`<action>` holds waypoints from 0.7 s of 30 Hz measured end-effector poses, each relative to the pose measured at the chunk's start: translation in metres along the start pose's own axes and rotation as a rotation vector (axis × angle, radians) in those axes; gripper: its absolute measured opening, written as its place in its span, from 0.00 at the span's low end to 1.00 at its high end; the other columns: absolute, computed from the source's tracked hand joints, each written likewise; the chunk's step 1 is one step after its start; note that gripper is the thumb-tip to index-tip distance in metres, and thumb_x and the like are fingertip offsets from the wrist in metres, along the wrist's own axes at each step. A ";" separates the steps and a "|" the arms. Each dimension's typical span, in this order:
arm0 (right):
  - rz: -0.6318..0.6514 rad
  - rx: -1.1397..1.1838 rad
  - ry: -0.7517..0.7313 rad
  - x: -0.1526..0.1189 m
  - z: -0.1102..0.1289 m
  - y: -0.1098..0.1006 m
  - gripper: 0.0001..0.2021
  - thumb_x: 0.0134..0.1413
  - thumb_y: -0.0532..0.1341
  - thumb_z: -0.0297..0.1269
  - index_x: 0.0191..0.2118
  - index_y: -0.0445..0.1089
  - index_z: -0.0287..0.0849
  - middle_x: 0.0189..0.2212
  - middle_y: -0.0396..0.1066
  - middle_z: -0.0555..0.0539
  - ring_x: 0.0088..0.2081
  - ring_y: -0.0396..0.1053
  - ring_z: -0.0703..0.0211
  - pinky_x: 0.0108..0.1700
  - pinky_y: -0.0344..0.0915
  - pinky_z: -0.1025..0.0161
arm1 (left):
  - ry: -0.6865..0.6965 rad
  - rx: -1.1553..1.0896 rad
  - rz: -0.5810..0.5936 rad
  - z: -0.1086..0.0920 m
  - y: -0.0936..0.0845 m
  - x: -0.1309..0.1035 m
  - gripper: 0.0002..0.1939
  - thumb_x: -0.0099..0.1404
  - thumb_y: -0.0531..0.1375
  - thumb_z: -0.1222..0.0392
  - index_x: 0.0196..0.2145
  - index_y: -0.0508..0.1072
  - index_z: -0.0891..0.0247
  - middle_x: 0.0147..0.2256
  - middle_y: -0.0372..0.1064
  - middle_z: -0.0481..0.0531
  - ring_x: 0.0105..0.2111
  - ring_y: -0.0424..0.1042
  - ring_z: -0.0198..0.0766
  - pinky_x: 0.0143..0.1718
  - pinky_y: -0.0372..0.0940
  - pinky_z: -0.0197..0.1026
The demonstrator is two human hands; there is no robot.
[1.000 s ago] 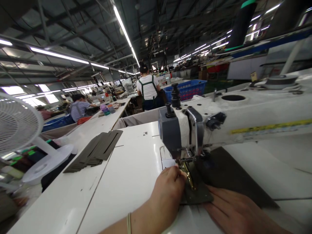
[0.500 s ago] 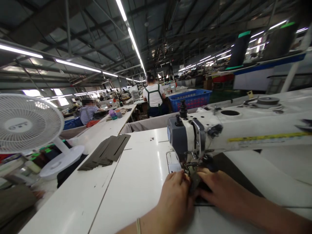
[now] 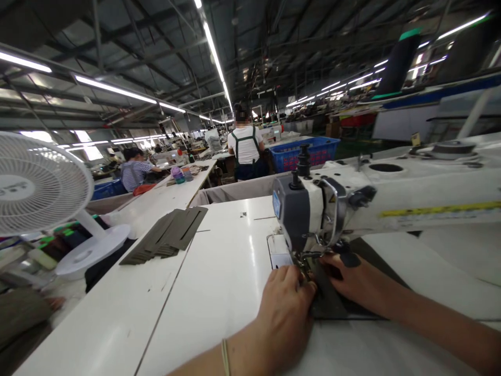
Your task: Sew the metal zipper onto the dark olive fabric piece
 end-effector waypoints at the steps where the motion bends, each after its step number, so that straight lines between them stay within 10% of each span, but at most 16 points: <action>1: 0.000 -0.008 0.002 0.000 0.001 -0.001 0.12 0.49 0.51 0.23 0.26 0.69 0.43 0.28 0.72 0.46 0.31 0.72 0.53 0.31 0.69 0.65 | 0.009 0.009 0.006 0.000 -0.001 0.000 0.14 0.56 0.58 0.68 0.42 0.69 0.62 0.42 0.63 0.56 0.42 0.62 0.47 0.42 0.65 0.49; 21: -0.011 -0.238 0.114 -0.008 -0.009 0.012 0.10 0.53 0.52 0.26 0.33 0.71 0.39 0.32 0.71 0.45 0.31 0.70 0.55 0.33 0.64 0.64 | 0.070 0.069 0.067 0.001 -0.004 0.008 0.11 0.60 0.56 0.66 0.41 0.71 0.65 0.41 0.62 0.57 0.40 0.63 0.46 0.41 0.62 0.48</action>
Point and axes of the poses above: each hand's wrist, its own x-axis towards the middle knuckle, its own y-axis out of the palm, z = x × y, the point moved 1 cm from there along x, towards the middle knuckle
